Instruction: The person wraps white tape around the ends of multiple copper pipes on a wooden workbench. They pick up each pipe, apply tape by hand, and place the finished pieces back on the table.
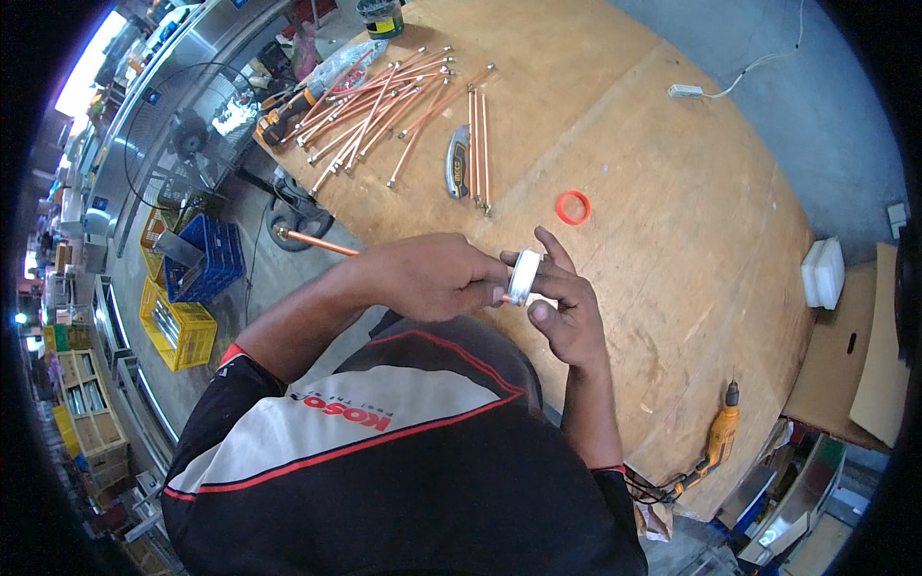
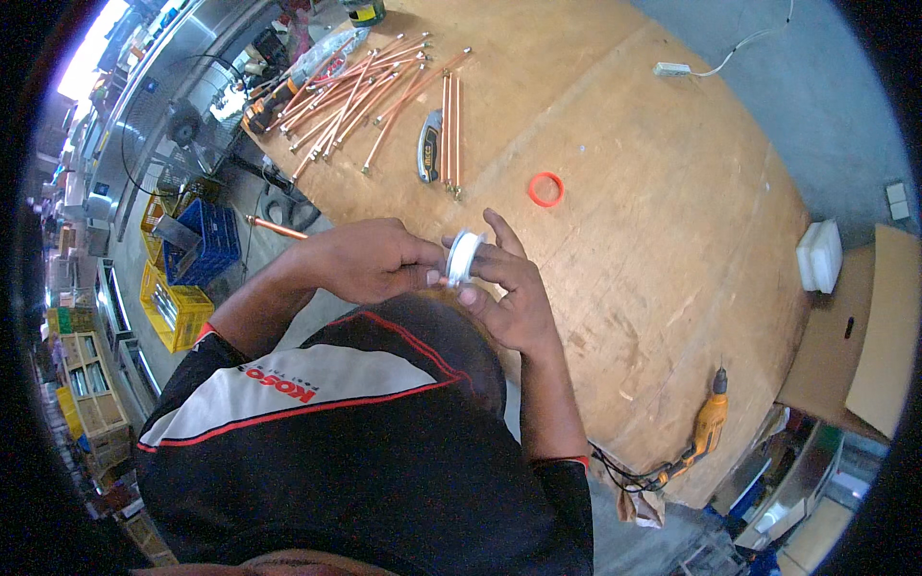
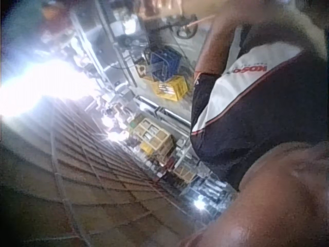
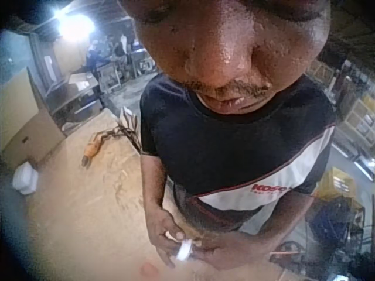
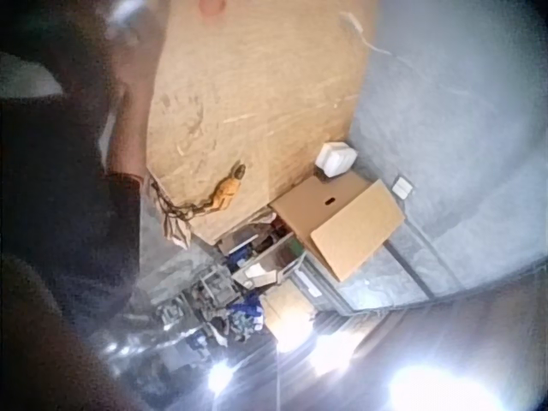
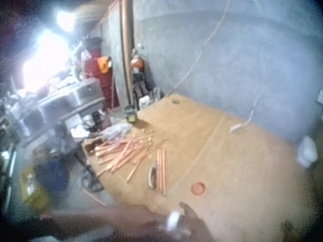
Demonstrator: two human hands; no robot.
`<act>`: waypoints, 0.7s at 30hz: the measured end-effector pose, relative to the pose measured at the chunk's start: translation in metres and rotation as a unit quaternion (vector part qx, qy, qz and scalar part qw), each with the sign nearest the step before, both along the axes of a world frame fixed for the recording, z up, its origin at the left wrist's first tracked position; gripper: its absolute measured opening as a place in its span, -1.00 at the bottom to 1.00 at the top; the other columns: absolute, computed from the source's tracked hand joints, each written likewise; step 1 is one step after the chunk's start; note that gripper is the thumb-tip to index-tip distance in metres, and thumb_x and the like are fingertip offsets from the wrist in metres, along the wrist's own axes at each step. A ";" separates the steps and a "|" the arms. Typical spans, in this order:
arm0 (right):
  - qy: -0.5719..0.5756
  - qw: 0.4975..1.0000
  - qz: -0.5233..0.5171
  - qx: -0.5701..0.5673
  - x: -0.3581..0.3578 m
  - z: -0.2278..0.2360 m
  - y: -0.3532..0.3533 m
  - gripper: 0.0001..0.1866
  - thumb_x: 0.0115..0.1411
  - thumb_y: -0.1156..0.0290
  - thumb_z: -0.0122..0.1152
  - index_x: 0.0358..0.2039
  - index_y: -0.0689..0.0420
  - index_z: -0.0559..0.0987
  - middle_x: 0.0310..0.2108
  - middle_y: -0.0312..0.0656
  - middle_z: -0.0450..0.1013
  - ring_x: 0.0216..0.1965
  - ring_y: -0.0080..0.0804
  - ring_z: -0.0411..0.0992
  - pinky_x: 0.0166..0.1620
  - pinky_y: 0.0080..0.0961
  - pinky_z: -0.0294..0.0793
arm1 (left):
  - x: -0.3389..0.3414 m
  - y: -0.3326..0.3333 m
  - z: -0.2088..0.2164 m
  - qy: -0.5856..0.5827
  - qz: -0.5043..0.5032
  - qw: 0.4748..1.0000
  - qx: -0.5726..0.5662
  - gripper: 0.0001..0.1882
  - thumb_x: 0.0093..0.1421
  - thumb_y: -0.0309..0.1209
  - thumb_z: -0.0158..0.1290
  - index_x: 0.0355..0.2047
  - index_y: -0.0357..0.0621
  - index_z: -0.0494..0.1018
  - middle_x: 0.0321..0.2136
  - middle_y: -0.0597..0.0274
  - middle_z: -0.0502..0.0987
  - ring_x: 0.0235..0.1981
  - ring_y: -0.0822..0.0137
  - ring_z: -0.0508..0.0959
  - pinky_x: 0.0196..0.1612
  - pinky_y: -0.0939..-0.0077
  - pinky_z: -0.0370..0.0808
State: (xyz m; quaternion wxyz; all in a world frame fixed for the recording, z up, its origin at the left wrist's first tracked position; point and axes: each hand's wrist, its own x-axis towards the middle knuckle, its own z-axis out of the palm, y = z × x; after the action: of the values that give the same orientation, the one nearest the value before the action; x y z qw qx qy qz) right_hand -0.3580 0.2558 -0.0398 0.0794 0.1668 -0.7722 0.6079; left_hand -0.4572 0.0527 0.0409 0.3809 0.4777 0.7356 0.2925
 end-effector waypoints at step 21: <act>-0.049 0.993 0.055 -0.090 0.012 0.005 -0.002 -0.32 0.15 -0.26 0.06 -0.28 0.21 0.69 -0.14 0.01 0.59 0.08 -0.15 0.48 0.42 0.06 -0.20 | -0.007 0.002 -0.036 0.000 0.113 0.993 0.041 -0.77 0.38 -0.34 -0.09 -0.22 -0.26 0.47 -0.38 0.02 0.60 -0.29 0.08 0.62 -0.19 0.24 0.49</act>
State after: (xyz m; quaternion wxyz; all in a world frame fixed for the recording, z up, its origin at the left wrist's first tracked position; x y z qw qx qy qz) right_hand -0.3460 0.2539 -0.0352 0.0223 0.1709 -0.7067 0.6862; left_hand -0.4643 0.0551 0.0054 0.3261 0.4065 0.7722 0.3634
